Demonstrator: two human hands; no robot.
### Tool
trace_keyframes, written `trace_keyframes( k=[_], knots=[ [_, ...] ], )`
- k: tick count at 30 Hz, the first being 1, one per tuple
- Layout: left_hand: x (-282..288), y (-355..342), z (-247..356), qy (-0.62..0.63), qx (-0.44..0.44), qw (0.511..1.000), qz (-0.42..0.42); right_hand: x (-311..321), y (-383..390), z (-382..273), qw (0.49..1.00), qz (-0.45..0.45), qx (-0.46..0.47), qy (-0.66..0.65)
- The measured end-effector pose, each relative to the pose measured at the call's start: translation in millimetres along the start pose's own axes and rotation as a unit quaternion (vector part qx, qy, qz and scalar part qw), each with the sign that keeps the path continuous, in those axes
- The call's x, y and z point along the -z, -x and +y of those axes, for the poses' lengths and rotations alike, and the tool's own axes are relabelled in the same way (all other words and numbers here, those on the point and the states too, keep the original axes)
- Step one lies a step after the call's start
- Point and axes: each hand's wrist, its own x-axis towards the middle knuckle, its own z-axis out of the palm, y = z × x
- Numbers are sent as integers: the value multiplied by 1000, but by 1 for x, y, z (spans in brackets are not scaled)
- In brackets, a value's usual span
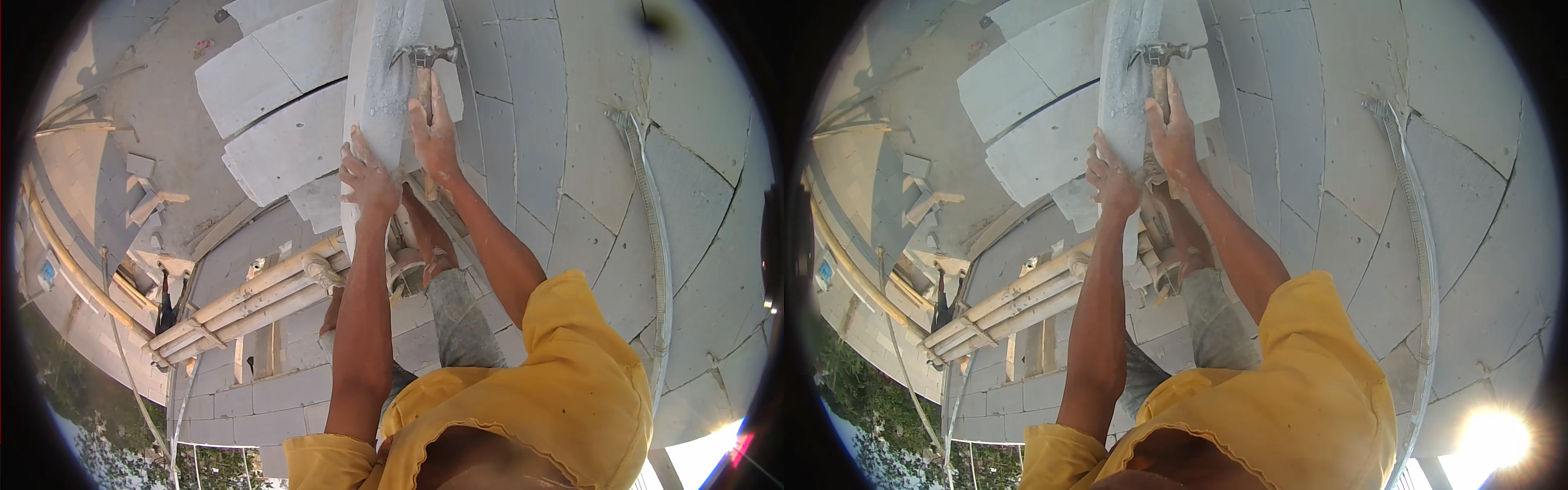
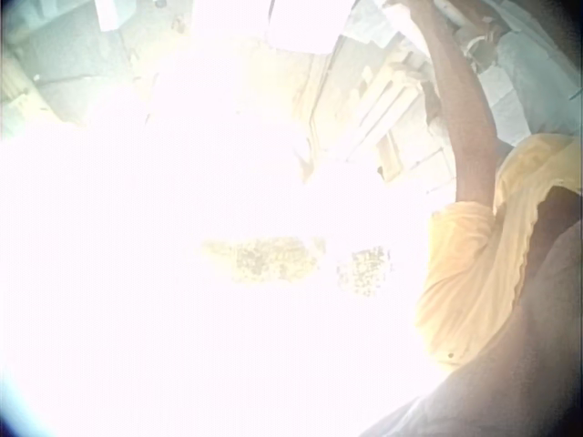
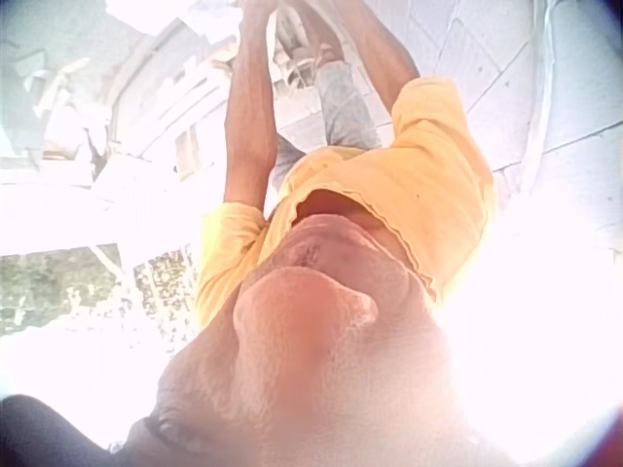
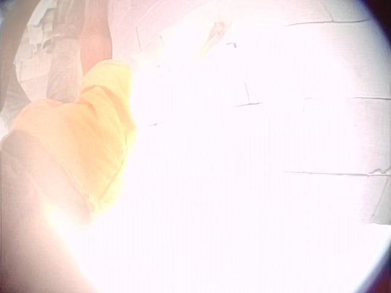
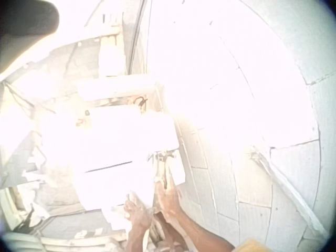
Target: The person is trimming and applying mortar to lightweight concrete blocks to build a wall on a construction site.
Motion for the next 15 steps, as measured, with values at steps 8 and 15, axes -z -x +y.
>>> trace_keyframes(
  k=[8, 15],
  knots=[
    [-5, -1, 6, 8, 6, 1000, -5, -2, 29, -13, 993, 29, 47, 108],
    [-9, 9, 11, 9, 3, 1000, -21, -11, 6, -46, 995, 81, -20, 54]
  ],
)
